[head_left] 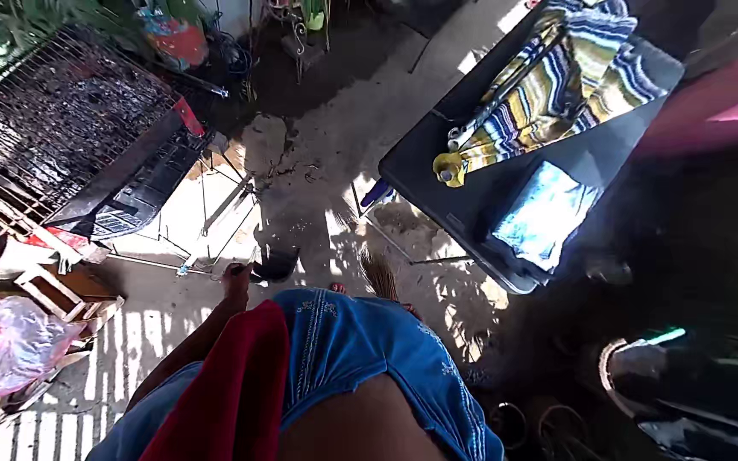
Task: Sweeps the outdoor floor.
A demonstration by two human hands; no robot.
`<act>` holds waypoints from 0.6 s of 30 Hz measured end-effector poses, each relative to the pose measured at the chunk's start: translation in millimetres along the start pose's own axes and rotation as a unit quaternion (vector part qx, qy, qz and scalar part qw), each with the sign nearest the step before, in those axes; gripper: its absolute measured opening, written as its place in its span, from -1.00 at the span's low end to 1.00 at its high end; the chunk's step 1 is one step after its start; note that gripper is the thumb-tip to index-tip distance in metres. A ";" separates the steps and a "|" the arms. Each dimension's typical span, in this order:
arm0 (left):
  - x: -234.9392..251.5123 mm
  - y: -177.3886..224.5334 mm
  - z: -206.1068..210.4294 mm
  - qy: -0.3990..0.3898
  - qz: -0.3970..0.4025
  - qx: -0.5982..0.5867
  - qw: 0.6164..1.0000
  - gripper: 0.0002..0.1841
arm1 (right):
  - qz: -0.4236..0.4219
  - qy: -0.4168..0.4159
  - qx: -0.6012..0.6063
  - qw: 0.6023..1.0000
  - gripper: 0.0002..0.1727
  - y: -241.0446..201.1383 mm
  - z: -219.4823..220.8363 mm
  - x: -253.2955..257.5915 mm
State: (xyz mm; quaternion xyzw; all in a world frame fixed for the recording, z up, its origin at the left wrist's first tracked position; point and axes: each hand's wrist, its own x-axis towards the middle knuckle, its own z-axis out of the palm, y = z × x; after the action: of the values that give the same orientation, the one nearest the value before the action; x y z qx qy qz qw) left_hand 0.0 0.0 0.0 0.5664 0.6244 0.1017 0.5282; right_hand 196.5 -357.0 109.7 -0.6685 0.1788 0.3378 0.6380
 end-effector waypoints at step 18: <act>84.0 100.3 88.3 0.046 0.079 -0.024 0.996 -0.72 | 0.135 -0.308 -0.217 0.916 -0.82 -142.2 153.8 243.1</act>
State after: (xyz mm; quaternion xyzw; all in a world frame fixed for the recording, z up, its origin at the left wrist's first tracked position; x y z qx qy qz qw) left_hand 145.3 60.7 -10.2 0.5961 0.5989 0.1840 0.5021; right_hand 429.5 -143.3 55.1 -0.6231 -0.0156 0.6406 0.4486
